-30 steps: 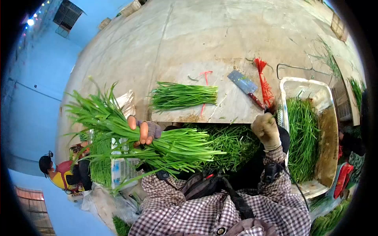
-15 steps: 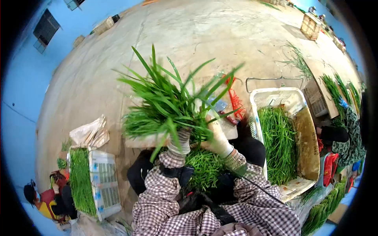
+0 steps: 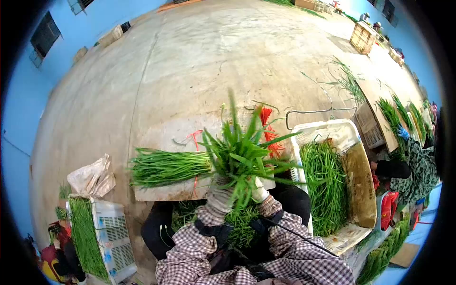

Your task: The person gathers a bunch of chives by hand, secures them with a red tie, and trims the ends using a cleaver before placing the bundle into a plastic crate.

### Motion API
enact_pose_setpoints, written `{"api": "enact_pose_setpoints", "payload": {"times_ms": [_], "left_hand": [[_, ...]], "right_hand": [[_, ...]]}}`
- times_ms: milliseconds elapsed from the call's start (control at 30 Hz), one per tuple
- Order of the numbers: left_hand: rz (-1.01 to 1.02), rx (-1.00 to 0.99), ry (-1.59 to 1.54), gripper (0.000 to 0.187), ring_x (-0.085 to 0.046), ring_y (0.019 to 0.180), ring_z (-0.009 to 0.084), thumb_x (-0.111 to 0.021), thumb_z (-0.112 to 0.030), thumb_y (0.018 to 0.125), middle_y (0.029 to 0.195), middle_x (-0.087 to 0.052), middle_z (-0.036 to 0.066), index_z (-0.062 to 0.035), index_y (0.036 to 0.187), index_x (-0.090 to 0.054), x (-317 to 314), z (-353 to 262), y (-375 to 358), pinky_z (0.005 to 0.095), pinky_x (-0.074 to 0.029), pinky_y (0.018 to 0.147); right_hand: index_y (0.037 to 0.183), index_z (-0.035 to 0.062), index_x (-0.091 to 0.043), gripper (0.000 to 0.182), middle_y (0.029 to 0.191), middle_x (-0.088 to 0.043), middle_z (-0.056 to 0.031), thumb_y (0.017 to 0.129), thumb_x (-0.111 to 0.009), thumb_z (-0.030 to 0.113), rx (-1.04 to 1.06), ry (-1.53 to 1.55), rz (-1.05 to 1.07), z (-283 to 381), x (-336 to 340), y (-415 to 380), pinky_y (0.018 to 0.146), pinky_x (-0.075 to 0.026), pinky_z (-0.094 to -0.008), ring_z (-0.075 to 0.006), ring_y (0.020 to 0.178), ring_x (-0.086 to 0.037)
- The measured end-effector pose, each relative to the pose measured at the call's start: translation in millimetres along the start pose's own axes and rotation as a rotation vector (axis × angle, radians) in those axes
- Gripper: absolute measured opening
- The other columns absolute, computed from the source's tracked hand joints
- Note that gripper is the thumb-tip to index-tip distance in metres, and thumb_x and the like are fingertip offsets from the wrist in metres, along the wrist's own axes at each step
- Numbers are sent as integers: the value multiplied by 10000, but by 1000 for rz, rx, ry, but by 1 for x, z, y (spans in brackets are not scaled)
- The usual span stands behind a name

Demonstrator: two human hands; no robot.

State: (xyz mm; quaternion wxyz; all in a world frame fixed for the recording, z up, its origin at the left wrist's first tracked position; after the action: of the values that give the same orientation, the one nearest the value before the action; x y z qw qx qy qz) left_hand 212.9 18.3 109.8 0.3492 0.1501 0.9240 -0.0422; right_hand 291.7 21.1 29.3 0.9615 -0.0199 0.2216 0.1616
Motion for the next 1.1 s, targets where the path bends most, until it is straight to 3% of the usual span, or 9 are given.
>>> {"api": "enact_pose_setpoints", "payload": {"times_ms": [100, 167, 300, 500, 667, 700, 767, 833, 1100], "left_hand": [[290, -298, -357, 654, -418, 1198, 250, -607, -200, 861, 1364, -363, 83, -89, 1394, -245, -102, -61, 7, 379, -400, 990], [-76, -5, -34, 722, -391, 1222, 244, -649, -180, 825, 1337, -379, 85, -93, 1398, -218, -58, -35, 22, 354, -359, 1019], [-12, -522, 897, 892, -365, 1250, 244, -735, -256, 737, 1316, -389, 114, -56, 1403, -177, -62, -143, 12, 339, -278, 1052], [133, 151, 564, 779, -301, 1304, 237, -641, -355, 831, 1403, -330, 142, -36, 1409, -226, 33, -32, -14, 340, -216, 1080], [-12, -155, 767, 805, -434, 1183, 210, -549, -585, 810, 1313, -447, 109, -51, 1374, -336, 96, 13, -8, 344, -267, 1038], [-20, -147, 755, 805, -434, 1183, 210, -549, -585, 810, 1313, -447, 109, -51, 1374, -336, 83, 0, -7, 344, -267, 1038], [-185, -175, 1026, 696, -525, 906, 253, -560, -594, 785, 929, -626, 94, -20, 1179, -536, 82, -23, -9, 395, -371, 917], [-348, 321, 1086, 735, -502, 1022, 289, -551, -619, 765, 1032, -620, 131, -19, 1188, -526, 97, -14, -20, 389, -335, 968], [-339, 557, 553, 587, -546, 937, 188, -766, -373, 649, 1039, -602, 47, -24, 1086, -589, 130, 40, -31, 342, -425, 853]], "right_hand": [[1128, 15, -522, 362, 930, -616, -68, 814, -620, 166, 53, -177, -81, 55, -14, 7, 726, -508, -318, -165, 840, -591], [1158, 15, -507, 402, 939, -616, -72, 806, -625, 170, 122, -227, -120, 92, -20, 17, 737, -507, -319, -167, 850, -593], [1304, 23, -394, 592, 991, -613, -100, 772, -625, 142, 116, -67, -18, 150, -32, 29, 818, -495, -343, -188, 911, -598], [1133, -65, -554, 379, 1127, -582, -163, 871, -487, 199, -310, 90, 85, 75, 8, 59, 883, -466, -332, -215, 982, -587], [1202, 7, -522, 339, 1167, -573, -125, 882, -436, 76, 112, -976, 464, 81, -34, 105, 949, -417, -306, -206, 1062, -554], [1226, 17, -501, 357, 1158, -571, -121, 881, -452, 95, -504, -342, 205, 36, -12, 112, 948, -418, -304, -206, 1056, -554], [1261, 33, -475, 421, 1193, -551, -108, 879, -531, 199, 109, -1197, 474, 39, -18, 129, 949, -410, -320, -206, 1114, -512], [1349, -12, -333, 798, 1362, -394, -182, 786, -657, 452, -673, -459, 4, -14, 27, 127, 999, -334, -370, -262, 1249, -375], [1321, -100, -308, 773, 1238, -501, -247, 758, -703, 253, -258, -769, -243, 4, 104, 53, 933, -412, -312, -281, 1128, -515]]}}
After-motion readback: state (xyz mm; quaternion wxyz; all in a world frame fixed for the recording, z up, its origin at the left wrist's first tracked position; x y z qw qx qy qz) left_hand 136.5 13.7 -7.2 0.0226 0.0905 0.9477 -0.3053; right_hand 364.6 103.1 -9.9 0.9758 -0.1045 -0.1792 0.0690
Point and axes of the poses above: each hand's wrist, its own y-axis towards the middle knuckle, its own x-axis out of the back of the hand, z = x × y, the point moved 10 cm from there along y, towards the middle knuckle
